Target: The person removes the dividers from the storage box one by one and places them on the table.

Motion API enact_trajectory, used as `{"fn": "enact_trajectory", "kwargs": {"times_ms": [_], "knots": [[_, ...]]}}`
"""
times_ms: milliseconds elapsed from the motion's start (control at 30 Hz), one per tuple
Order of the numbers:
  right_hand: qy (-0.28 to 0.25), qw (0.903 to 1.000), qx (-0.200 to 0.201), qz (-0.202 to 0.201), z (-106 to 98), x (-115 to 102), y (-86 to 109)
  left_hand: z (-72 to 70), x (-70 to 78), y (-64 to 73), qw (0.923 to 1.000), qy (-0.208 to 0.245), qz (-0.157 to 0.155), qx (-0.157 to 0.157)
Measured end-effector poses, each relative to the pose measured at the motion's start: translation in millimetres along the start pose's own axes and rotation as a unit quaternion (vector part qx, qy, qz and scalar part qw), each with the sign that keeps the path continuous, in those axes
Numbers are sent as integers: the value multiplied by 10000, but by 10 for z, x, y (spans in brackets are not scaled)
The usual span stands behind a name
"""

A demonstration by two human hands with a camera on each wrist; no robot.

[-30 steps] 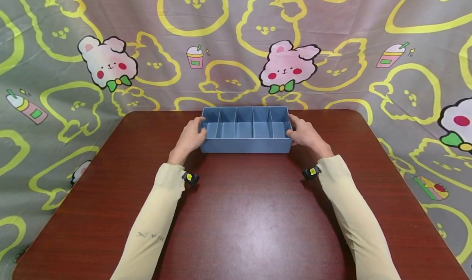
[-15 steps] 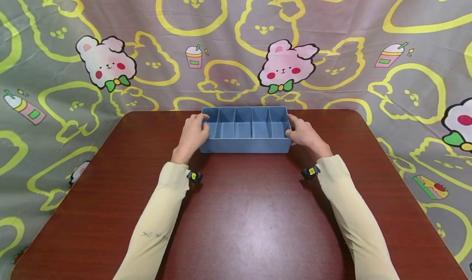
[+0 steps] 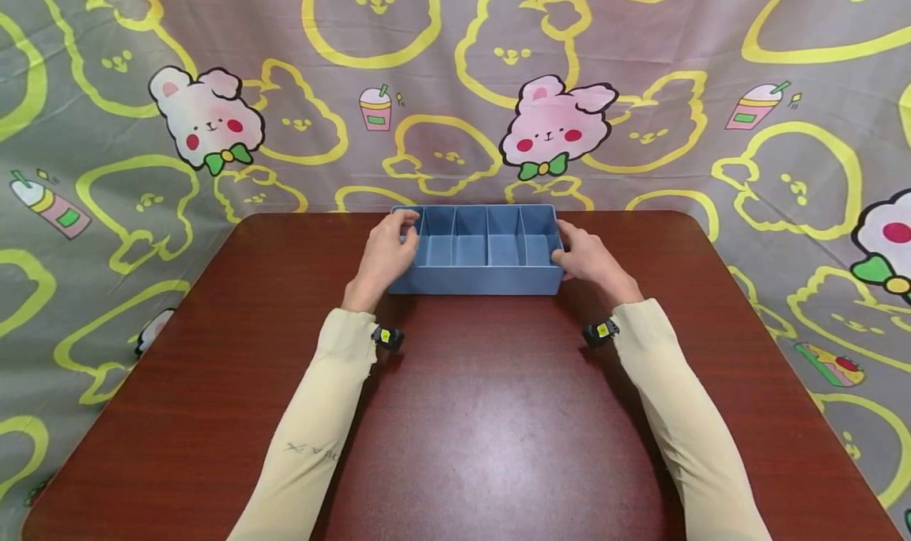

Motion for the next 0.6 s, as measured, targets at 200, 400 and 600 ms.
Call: {"fn": "enact_trajectory", "kwargs": {"times_ms": [200, 400, 600], "knots": [[-5, 10000, -25, 3, 2, 2, 6, 98, 21, -15, 9993, 198, -180, -278], [-24, 10000, 31, -26, 4, 1, -9, 159, 25, -32, 9980, 304, -335, -447], [-10, 10000, 36, -5, 4, 5, -8, 180, 1, -35, 9977, 178, -483, -443]]}}
Point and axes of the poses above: each hand's wrist, its own y-axis away from the middle knuckle, its own z-axis out of the palm, x = y × z, the point moved 10 cm from there along -y, towards the middle knuckle, and after that the axes turned 5 degrees about -y, right-handed, at the moved point
